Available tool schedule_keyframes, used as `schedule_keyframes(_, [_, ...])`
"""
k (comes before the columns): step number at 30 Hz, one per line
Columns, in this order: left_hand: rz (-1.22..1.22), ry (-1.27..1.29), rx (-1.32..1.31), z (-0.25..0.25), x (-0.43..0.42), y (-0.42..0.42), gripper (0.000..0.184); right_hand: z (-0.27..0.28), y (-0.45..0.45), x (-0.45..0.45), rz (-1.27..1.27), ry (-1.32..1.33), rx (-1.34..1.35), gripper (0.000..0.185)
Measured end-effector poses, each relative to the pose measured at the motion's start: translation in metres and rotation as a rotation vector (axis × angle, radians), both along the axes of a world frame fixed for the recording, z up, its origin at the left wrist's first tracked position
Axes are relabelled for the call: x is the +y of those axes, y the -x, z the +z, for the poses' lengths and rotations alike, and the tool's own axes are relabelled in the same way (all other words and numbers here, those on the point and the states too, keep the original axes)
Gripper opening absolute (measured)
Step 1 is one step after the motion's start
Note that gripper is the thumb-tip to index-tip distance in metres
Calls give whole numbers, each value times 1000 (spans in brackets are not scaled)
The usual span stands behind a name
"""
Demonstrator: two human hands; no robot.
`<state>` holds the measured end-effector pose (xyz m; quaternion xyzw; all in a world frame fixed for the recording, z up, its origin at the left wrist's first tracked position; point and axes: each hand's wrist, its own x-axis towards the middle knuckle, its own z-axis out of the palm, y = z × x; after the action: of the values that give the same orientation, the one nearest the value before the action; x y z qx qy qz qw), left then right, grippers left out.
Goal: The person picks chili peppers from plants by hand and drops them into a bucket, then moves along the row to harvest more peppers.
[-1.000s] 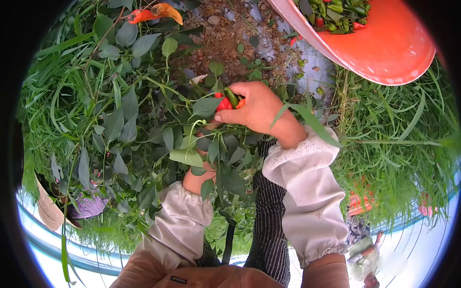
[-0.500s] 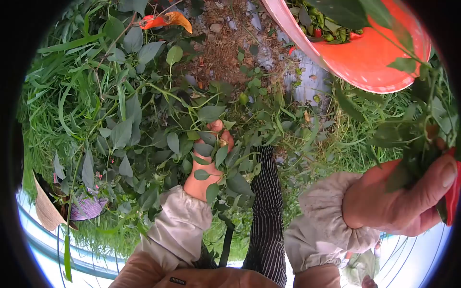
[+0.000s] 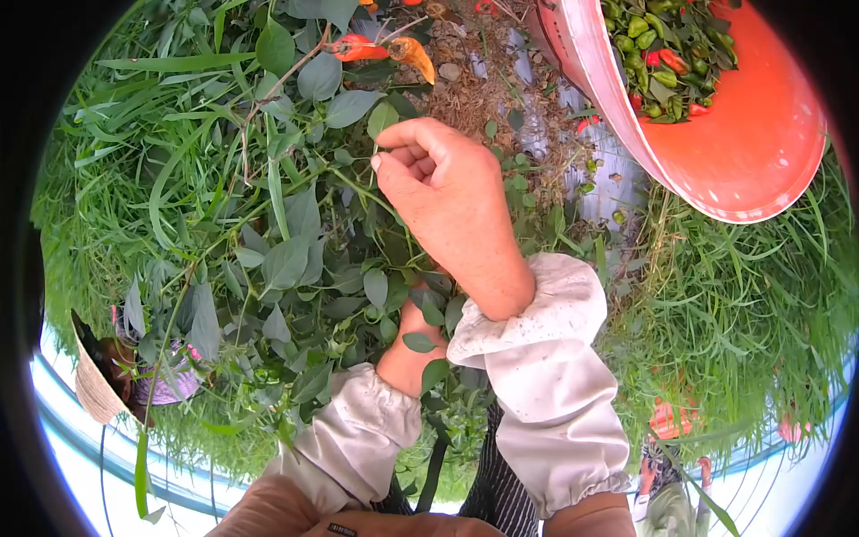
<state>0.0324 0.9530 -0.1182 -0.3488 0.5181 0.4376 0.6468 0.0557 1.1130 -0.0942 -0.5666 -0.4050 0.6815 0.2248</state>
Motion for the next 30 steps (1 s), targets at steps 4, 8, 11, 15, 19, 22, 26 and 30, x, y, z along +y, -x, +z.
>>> schedule_keyframes(4, [-38, -52, -119, 23, 20, 5, 43, -25, 42, 0, 148, -200, -195, 41])
schedule_keyframes(8, [-23, -88, -118, 17, 14, 6, 42, -58, 73, 9, 130, -609, -339, 49])
schedule_keyframes(11, [-20, -101, -119, 15, 11, 5, 42, -41, 81, 18, 213, -478, -436, 45])
schedule_keyframes(15, [-35, -116, -134, 16, 8, 5, 41, -44, 77, 10, 305, -749, -561, 29])
schedule_keyframes(19, [-67, -153, -141, 17, 11, 5, 40, -40, 70, 4, 294, -799, -522, 25])
schedule_keyframes(22, [-89, -189, -136, 19, 10, 6, 39, -35, 68, -3, 217, -639, -531, 23])
schedule_keyframes(26, [-130, -253, -121, 18, 9, 7, 38, -40, 61, -8, 32, -223, -7, 23])
schedule_keyframes(30, [-170, -308, -112, 19, 6, 7, 37, -15, 54, 6, -9, -53, 98, 25])
